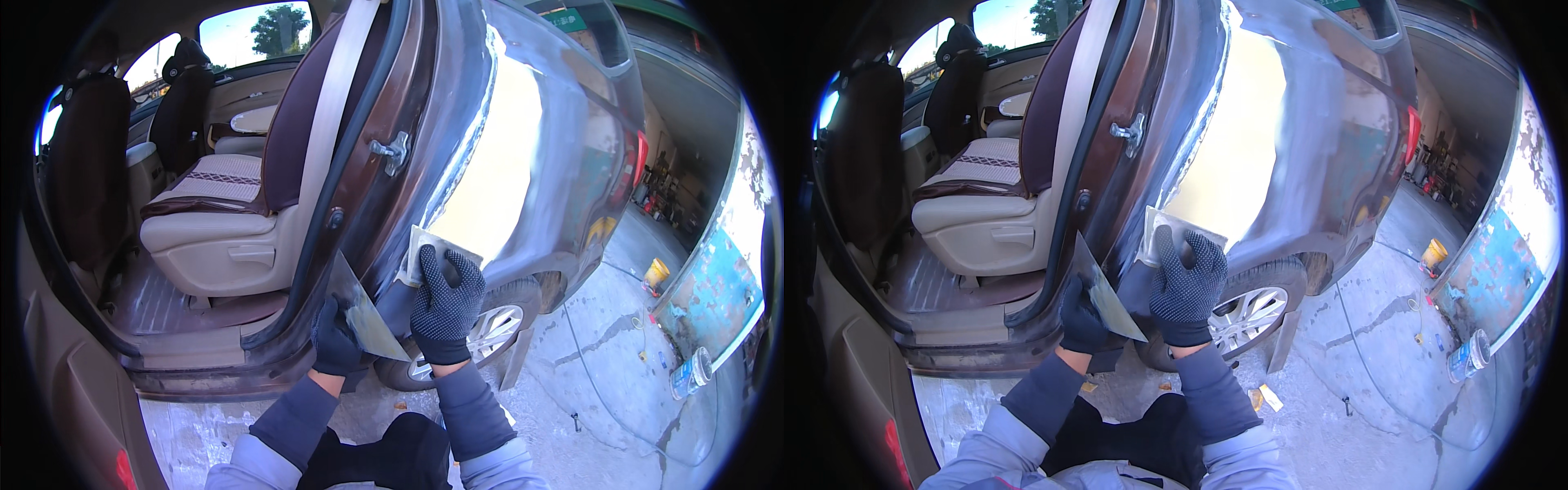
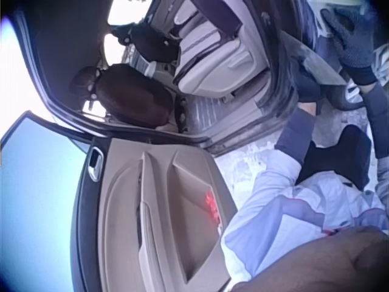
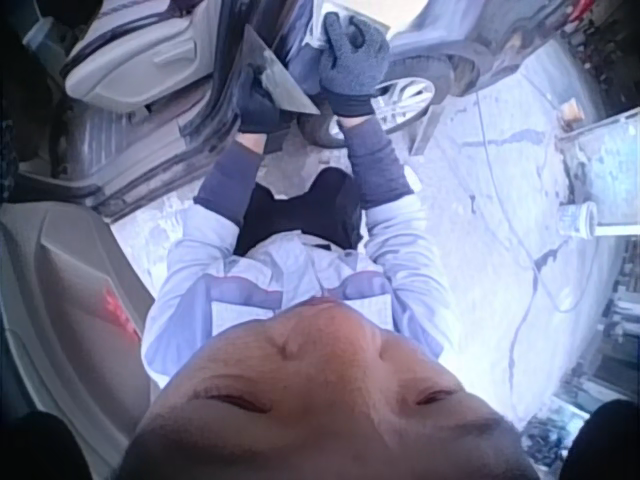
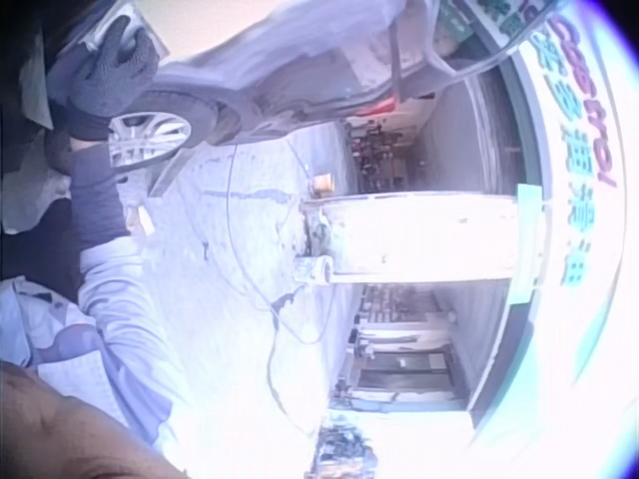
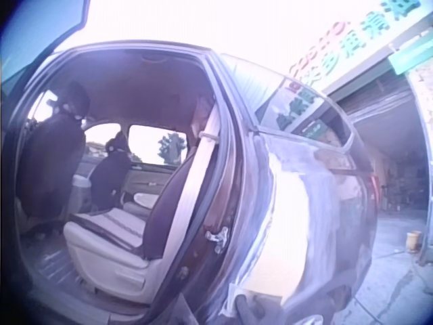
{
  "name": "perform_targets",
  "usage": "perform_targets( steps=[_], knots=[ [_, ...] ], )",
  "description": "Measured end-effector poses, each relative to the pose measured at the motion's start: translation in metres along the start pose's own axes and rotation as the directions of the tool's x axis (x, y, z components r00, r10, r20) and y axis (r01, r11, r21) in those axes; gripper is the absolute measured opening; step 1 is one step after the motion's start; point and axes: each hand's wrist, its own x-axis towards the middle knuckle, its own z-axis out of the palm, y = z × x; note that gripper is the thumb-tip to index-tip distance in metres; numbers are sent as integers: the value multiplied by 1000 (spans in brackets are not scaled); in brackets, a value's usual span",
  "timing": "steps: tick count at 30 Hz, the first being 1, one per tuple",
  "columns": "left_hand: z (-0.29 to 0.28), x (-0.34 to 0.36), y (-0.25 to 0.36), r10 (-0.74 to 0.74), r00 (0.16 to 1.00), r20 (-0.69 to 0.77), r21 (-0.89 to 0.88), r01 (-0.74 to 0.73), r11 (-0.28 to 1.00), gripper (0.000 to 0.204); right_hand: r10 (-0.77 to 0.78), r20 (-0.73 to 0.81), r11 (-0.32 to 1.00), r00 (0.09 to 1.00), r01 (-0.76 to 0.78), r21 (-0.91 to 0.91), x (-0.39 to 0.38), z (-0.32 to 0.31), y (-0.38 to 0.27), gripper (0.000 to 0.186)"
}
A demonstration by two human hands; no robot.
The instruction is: The person applies a yellow body filler to a damaged area on the rear quarter panel of a dark-colored car using two metal spreaders. They repeatedly scoop filler from one spreader and smooth it onto the panel, working the material into the surface.
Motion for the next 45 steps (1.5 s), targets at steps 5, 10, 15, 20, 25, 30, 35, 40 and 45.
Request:
perform_targets(
  steps=[5, 10, 15, 20, 25, 30, 35, 40, 45],
  knots=[
    [10, -7, 5, 46, 999, 19, 13, -47, 999, 39, 13, 33, 1000, 999, -13, 9, -24, 6, -7, 58],
    [2, -7, 5, 17, 997, -78, -21, -18, 1000, 42, 20, 53, 999, 998, -21, 28, -43, 14, -9, 61],
    [1, -16, 11, 0, 997, -80, -57, -4, 998, 33, 0, 71, 1000, 997, -1, 17, -61, 14, -12, 60],
    [9, -30, 22, -52, 998, -43, -47, 50, 998, 38, 1, 135, 998, 991, -8, 55, -73, 8, -17, 59],
    [7, -46, 22, -163, 982, -93, -29, 161, 987, 54, 7, 266, 999, 964, -21, 47, -77, -13, -21, 52],
    [8, -60, 20, -227, 973, -49, -226, 211, 951, 37, 601, 227, 439, 767, -554, 708, -72, -44, -13, 31],
    [34, -77, 11, -44, 992, -120, -149, 26, 988, 10, 645, 505, -332, 574, -384, 861, -66, -80, 7, 36],
    [54, -82, 16, 347, 938, -11, 497, -296, 816, 17, 216, 250, 786, 944, -320, 529, -77, -97, -10, 35],
    [61, -80, 38, 493, 687, 534, 836, -515, -188, 30, 92, 545, 682, 834, -451, 576, -76, -109, -4, 25]
  ],
)
